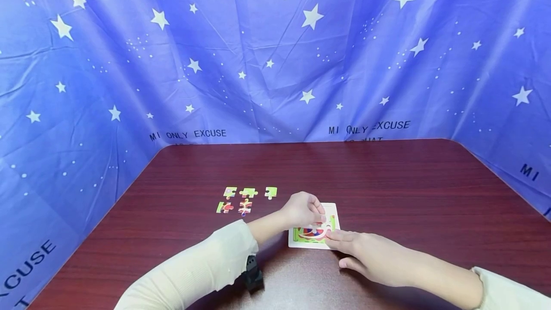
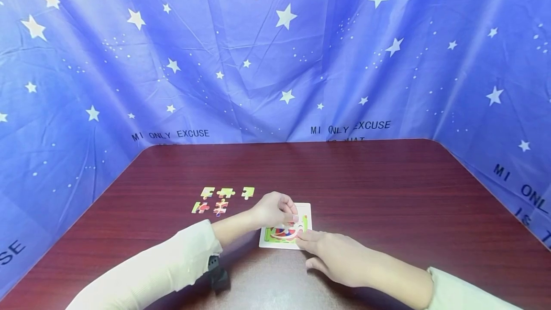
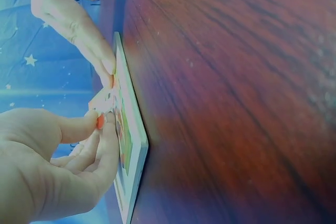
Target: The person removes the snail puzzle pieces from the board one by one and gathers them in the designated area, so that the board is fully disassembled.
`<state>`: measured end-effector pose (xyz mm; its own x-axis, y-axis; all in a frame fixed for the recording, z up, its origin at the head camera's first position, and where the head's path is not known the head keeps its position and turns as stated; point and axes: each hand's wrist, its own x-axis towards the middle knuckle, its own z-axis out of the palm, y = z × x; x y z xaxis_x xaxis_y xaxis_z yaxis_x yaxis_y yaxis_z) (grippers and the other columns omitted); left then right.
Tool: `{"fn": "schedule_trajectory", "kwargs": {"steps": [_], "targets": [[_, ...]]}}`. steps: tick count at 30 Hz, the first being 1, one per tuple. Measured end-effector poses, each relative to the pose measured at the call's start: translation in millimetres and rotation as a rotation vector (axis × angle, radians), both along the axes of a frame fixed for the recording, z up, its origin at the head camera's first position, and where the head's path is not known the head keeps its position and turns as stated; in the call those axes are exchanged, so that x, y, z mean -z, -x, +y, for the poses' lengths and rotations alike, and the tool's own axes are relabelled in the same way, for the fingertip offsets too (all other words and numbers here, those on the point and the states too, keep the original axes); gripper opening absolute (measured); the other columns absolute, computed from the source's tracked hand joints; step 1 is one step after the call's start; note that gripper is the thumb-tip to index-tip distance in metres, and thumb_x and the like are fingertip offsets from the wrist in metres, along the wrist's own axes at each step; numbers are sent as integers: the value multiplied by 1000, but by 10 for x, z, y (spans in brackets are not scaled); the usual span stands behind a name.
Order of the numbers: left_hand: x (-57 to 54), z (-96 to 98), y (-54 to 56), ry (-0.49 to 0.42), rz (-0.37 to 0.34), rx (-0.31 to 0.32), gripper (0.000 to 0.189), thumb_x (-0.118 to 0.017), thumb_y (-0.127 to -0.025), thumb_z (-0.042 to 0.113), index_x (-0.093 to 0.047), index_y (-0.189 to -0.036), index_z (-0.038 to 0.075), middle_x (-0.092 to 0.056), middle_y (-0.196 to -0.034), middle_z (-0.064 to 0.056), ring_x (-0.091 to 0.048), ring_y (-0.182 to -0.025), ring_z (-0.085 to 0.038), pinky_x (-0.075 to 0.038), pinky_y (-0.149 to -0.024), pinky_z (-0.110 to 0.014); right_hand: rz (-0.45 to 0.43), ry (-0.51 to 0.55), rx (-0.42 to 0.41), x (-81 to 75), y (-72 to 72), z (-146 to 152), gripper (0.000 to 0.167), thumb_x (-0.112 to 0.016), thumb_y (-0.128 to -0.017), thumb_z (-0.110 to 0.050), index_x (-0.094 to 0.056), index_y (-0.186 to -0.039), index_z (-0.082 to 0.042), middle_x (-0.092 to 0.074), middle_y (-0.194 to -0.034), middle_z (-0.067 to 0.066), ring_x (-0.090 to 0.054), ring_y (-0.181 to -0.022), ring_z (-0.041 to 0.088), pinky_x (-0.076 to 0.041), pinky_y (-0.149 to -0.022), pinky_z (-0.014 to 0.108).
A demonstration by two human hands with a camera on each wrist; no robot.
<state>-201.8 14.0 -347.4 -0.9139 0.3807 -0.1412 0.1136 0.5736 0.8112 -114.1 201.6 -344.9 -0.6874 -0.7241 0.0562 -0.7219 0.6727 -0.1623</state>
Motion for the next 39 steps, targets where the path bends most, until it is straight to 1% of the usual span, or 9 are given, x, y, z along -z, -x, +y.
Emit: {"fn": "schedule_trajectory", "kwargs": {"steps": [3, 6, 10, 13, 17, 24, 29, 33, 39], "targets": [[14, 15, 10, -47, -49, -42, 7, -73, -81, 2, -67, -77, 1, -73, -73, -12, -64, -58, -10, -52, -51, -18, -3, -2, 5, 12, -1, -2, 45, -58, -94, -31, -56, -135, -13, -56, -141, 5, -54, -129, 23, -51, -97, 41], [26, 21, 19, -124, -103, -79, 5, -71, -81, -1, -67, -79, -3, -73, -77, -17, -71, -63, -19, -57, -56, -23, 5, -5, 4, 19, -3, 0, 45, -58, -94, -32, -56, -135, -13, -56, -141, 5, -54, -129, 23, -51, -97, 41], [34, 5, 26, -171, -122, -95, 6, -72, -81, -1, -67, -82, -5, -74, -80, -20, -74, -69, -25, -59, -60, -25, 33, 1, -18, 20, 6, 2, 45, -56, -95, -36, -58, -133, -12, -57, -139, 6, -56, -127, 24, -52, -95, 41], [40, -28, 32, -174, -125, -104, 7, -74, -79, 0, -68, -81, -3, -74, -79, -18, -73, -68, -24, -59, -60, -25, 45, 6, -22, 13, 11, 3, 44, -56, -95, -37, -59, -132, -13, -58, -138, 5, -57, -125, 24, -53, -94, 41], [45, -93, 57, -164, -110, -113, 9, -76, -78, 4, -68, -79, 0, -74, -76, -14, -72, -63, -19, -57, -60, -23, 37, -10, 6, 4, -8, -6, 43, -56, -95, -37, -59, -133, -16, -57, -140, 2, -57, -125, 23, -53, -93, 42], [-30, -257, 135, -199, -87, -109, 11, -76, -78, 5, -69, -83, -2, -73, -75, -14, -67, -60, -10, -57, -63, -23, 50, -26, 34, 14, -32, -17, 43, -55, -96, -38, -58, -133, -17, -56, -141, 0, -57, -126, 22, -54, -92, 42], [-56, -392, 162, -202, -112, -116, 12, -74, -80, 6, -68, -87, -2, -74, -77, -12, -68, -64, -10, -59, -69, -26, 66, -16, 27, 11, -33, -6, 43, -55, -95, -38, -59, -133, -17, -57, -140, 0, -58, -124, 22, -54, -91, 41], [-43, -502, 168, -240, -131, -113, 13, -72, -82, 4, -67, -90, -4, -73, -80, -13, -68, -68, -10, -60, -74, -31, 73, -1, 15, 3, -35, -4, 42, -56, -95, -38, -60, -131, -17, -58, -139, 1, -59, -123, 22, -54, -91, 41], [-27, -674, 202, -257, -110, -117, 13, -70, -82, 3, -67, -92, -5, -73, -81, -12, -66, -71, -9, -60, -74, -30, 76, 7, 17, -14, -19, -15, 41, -56, -95, -37, -59, -131, -18, -59, -138, 1, -61, -120, 22, -54, -90, 41]]}}
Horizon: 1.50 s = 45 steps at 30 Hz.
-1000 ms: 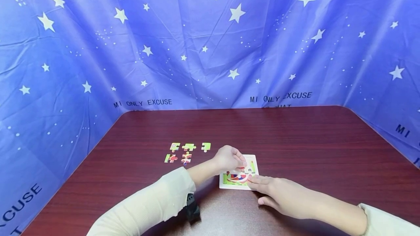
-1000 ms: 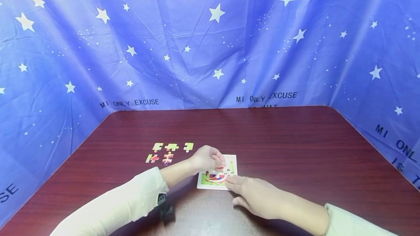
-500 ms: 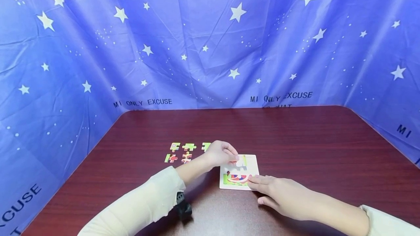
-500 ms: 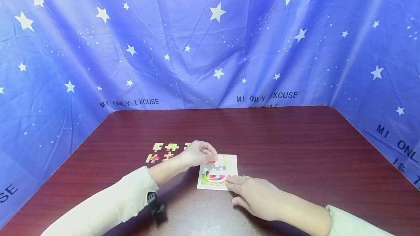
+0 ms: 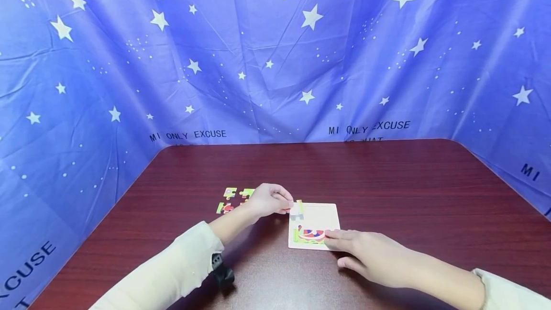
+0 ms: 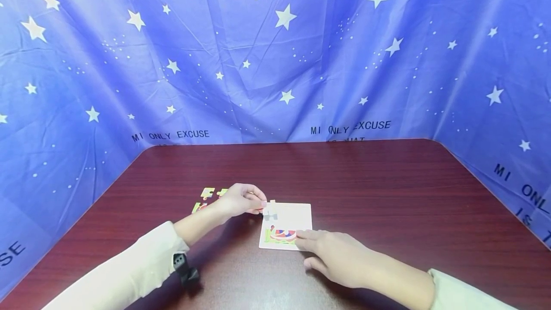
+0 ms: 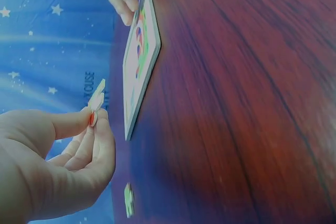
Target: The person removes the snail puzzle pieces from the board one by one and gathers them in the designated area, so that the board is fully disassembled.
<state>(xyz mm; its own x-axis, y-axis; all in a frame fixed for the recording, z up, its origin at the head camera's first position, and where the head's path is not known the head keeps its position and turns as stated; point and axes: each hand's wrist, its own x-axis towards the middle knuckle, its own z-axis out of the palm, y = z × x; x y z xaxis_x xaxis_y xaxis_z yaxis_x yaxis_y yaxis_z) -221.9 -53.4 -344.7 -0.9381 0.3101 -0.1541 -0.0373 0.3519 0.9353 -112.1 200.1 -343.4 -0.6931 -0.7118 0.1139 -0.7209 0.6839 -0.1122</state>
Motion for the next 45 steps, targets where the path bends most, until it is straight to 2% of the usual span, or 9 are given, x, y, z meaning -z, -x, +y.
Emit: {"fn": "schedule_trajectory", "kwargs": {"steps": [5, 10, 13, 18, 21, 25, 32, 39, 45], "targets": [[5, -142, 19, 24, 18, -27, 12, -70, -82, 4, -68, -92, -4, -73, -79, -9, -65, -69, -8, -60, -73, -29, 8, 6, 0, -3, 63, -29, 45, -57, -95, -34, -54, -137, -17, -58, -138, 1, -59, -124, 21, -54, -92, 42], [35, -259, 35, 46, 21, -69, 12, -70, -82, 3, -70, -92, -3, -75, -81, -9, -66, -70, -9, -60, -73, -29, -3, -29, -45, 28, 123, -44, 48, -56, -96, -31, -48, -141, -16, -52, -145, 0, -51, -132, 22, -51, -97, 43], [37, -326, 35, 50, 27, -99, 12, -70, -81, 1, -71, -92, -5, -75, -84, -13, -67, -70, -9, -60, -73, -30, 32, -37, -81, 60, 140, -49, 49, -53, -98, -31, -46, -143, -15, -49, -147, -1, -50, -133, 22, -51, -98, 42], [37, -420, 33, 68, 16, -156, 11, -70, -81, -1, -70, -91, -6, -74, -83, -12, -66, -68, -9, -60, -72, -29, 116, -15, -143, 100, 172, -63, 47, -48, -100, -29, -44, -144, -14, -49, -147, 0, -51, -133, 23, -51, -98, 41], [47, -460, 24, 72, 3, -177, 10, -69, -81, -3, -70, -91, -6, -74, -80, -9, -66, -66, -9, -60, -70, -29, 129, -4, -162, 110, 190, -70, 45, -47, -101, -29, -44, -144, -14, -49, -147, 1, -51, -132, 23, -51, -98, 41], [65, -480, 8, 85, 22, -182, 9, -68, -80, -5, -69, -88, -7, -73, -75, -9, -66, -62, -9, -60, -66, -28, 128, -9, -165, 118, 203, -71, 45, -46, -101, -30, -45, -144, -15, -50, -147, 0, -51, -132, 22, -51, -98, 41], [69, -416, 20, 201, 142, -189, 4, -72, -78, -2, -70, -81, -4, -73, -73, -11, -68, -60, -11, -60, -61, -26, 114, -4, -180, 132, 200, -73, 46, -47, -101, -29, -43, -145, -18, -50, -147, -1, -51, -132, 21, -52, -97, 40], [81, -354, 8, 464, 384, -197, 6, -75, -76, 4, -74, -71, 8, -73, -67, -5, -58, -54, -4, -47, -55, -18, 112, 14, -201, 153, 196, -69, 46, -46, -102, -29, -41, -146, -19, -49, -147, -2, -52, -132, 19, -53, -95, 38], [56, -344, -15, 512, 422, -199, 6, -75, -76, 5, -73, -72, 8, -73, -69, -5, -58, -58, -6, -46, -57, -20, 141, 8, -203, 151, 198, -67, 45, -46, -101, -29, -43, -145, -17, -50, -146, -1, -53, -130, 20, -53, -95, 38]]}}
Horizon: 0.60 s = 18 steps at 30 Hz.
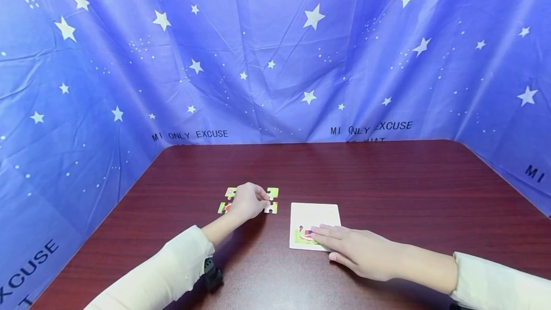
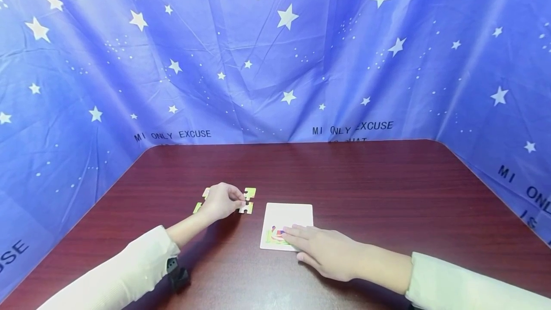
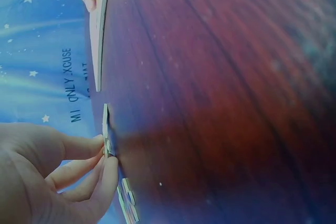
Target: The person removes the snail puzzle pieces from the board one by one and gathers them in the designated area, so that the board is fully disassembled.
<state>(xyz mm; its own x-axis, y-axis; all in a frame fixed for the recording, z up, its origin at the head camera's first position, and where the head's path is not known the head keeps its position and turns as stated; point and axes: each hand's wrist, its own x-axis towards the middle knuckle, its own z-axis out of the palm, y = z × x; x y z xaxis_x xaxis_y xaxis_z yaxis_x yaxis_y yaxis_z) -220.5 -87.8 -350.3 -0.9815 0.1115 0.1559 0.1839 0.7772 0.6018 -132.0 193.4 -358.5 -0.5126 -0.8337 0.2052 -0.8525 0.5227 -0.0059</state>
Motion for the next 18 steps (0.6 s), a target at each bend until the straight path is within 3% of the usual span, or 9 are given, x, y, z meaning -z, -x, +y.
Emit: {"fn": "schedule_trajectory", "kwargs": {"steps": [9, 18], "targets": [[57, 33, -11, 58, 87, 32, 8, -73, -77, 3, -72, -71, 7, -72, -68, -4, -59, -59, -7, -47, -54, -19, -32, -12, 14, -15, -15, 1, 45, -46, -102, -30, -43, -145, -17, -50, -147, -1, -52, -131, 19, -53, -95, 39], [73, 48, -30, 103, 116, 22, 8, -73, -77, 5, -70, -70, 8, -71, -66, -2, -58, -58, -7, -46, -52, -21, -61, -11, 17, -27, -18, 1, 46, -46, -102, -31, -43, -145, -17, -49, -147, -1, -51, -132, 20, -53, -95, 39]]}}
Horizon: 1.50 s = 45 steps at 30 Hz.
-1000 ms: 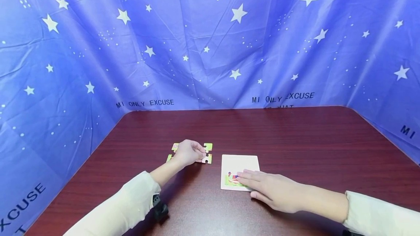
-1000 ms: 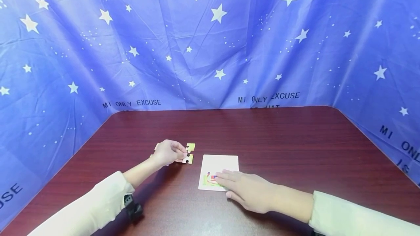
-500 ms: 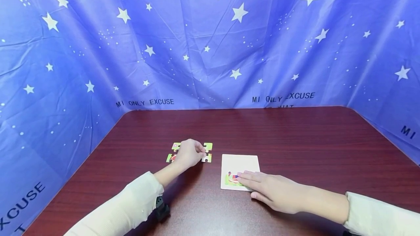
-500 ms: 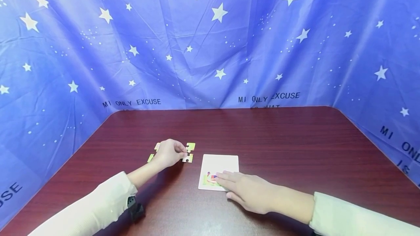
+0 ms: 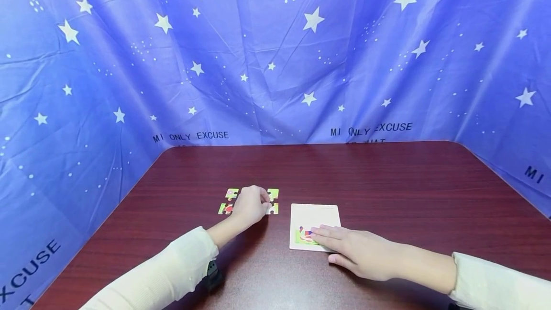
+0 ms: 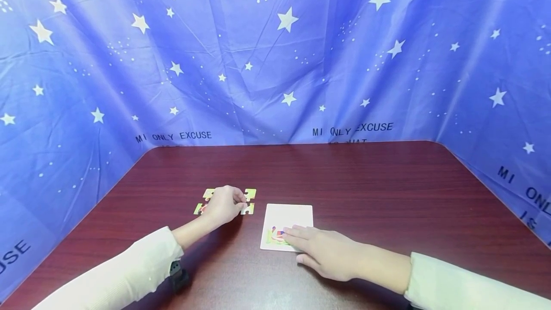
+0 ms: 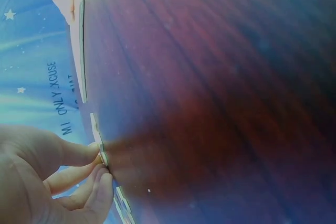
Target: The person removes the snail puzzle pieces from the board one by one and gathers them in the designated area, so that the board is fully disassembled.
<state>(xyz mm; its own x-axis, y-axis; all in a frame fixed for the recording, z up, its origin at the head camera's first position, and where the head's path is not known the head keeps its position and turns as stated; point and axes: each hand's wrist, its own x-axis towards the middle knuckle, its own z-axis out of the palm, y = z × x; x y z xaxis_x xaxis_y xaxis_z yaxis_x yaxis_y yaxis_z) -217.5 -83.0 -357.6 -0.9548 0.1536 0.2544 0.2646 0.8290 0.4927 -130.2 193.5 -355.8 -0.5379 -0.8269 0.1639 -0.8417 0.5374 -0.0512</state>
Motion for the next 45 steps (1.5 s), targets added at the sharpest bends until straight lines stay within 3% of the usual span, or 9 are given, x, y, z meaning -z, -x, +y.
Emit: {"fn": "schedule_trajectory", "kwargs": {"steps": [5, 14, 19, 26, 32, 39, 45], "targets": [[17, -28, 31, -28, 5, 39, 8, -74, -76, 3, -70, -70, 5, -72, -67, -5, -59, -58, -7, -46, -53, -18, -4, 5, 2, 4, 0, 0, 46, -45, -102, -33, -44, -144, -17, -49, -147, -1, -51, -132, 20, -53, -95, 39], [-64, -75, 43, -100, -84, 57, 3, -73, -79, 7, -73, -76, 6, -74, -73, -4, -60, -61, -5, -48, -60, -20, 7, 19, -16, 8, 6, -3, 46, -47, -101, -32, -44, -144, -16, -50, -147, 0, -52, -131, 20, -53, -96, 38], [-96, -24, -54, -151, -84, 171, 4, -72, -82, 10, -73, -84, 6, -75, -78, -4, -65, -68, -8, -49, -63, -20, 19, 19, -12, -10, 15, 0, 46, -47, -101, -32, -44, -144, -16, -50, -146, 0, -52, -131, 20, -52, -96, 39], [-33, 108, -251, -162, -119, 367, 7, -70, -82, 7, -72, -88, 6, -73, -81, -6, -63, -71, -10, -48, -64, -18, 17, 13, -20, -1, 1, -15, 46, -47, -101, -33, -45, -144, -16, -50, -146, 1, -52, -131, 21, -53, -95, 38], [21, 185, -355, -63, -64, 500, 15, -73, -79, 9, -72, -93, 5, -71, -88, -7, -66, -80, -16, -49, -72, -18, 21, 3, -14, 8, -11, -16, 48, -47, -101, -33, -42, -145, -16, -49, -147, 1, -52, -131, 21, -53, -95, 38], [30, 233, -451, 148, -34, 490, 28, -78, -78, 24, -73, -104, 14, -62, -102, 1, -54, -96, -12, -46, -81, -19, 21, 8, -11, 15, -9, -9, 48, -47, -101, -34, -42, -146, -16, -49, -147, 1, -52, -131, 21, -53, -94, 38], [33, 263, -443, 154, -26, 484, 25, -79, -76, 23, -74, -100, 16, -64, -99, 3, -54, -95, -12, -46, -81, -19, 12, 3, -7, 23, 4, -4, 48, -47, -101, -34, -42, -145, -16, -49, -147, 2, -52, -131, 21, -54, -94, 39]]}}
